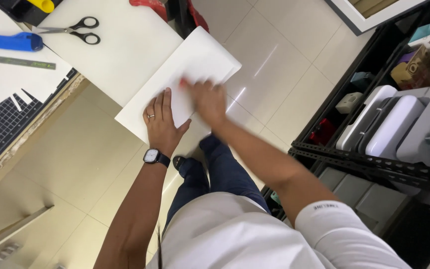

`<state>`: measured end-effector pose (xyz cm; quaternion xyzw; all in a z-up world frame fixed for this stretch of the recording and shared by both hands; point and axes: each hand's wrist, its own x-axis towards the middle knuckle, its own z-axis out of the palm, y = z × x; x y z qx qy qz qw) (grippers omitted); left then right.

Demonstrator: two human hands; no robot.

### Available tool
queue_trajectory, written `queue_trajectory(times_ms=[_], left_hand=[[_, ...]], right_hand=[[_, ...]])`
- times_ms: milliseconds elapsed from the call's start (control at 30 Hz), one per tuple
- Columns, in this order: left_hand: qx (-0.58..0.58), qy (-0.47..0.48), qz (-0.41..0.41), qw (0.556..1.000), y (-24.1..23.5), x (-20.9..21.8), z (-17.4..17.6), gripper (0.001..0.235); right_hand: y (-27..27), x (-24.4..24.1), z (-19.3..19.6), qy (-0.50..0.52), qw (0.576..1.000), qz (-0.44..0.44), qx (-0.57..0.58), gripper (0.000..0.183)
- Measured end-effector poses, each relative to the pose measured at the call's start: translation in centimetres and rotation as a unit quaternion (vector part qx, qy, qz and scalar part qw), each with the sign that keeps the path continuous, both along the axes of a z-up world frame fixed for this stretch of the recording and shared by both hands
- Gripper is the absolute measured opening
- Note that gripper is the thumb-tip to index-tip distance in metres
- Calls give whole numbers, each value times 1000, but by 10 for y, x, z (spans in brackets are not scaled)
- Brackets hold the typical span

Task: Applying a white adhesive film to a drawer front using a roller for adhesive and a squeegee for smoothing

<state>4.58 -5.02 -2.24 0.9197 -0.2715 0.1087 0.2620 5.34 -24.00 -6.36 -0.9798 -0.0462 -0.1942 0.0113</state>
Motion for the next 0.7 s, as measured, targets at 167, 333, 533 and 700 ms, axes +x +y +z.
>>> queue_trajectory(times_ms=[167, 333, 533, 700], left_hand=[[12, 27, 14, 999, -1, 0, 10, 117], [-52, -5, 30, 998, 0, 4, -1, 118], [30, 89, -1, 996, 0, -1, 19, 113], [56, 71, -12, 996, 3, 3, 19, 88]], right_hand=[[-29, 49, 48, 46, 987, -156, 13, 46], [37, 5, 59, 30, 992, 85, 88, 53], [-136, 76, 32, 103, 967, -207, 108, 49], [-147, 54, 46, 285, 731, -177, 595, 43]])
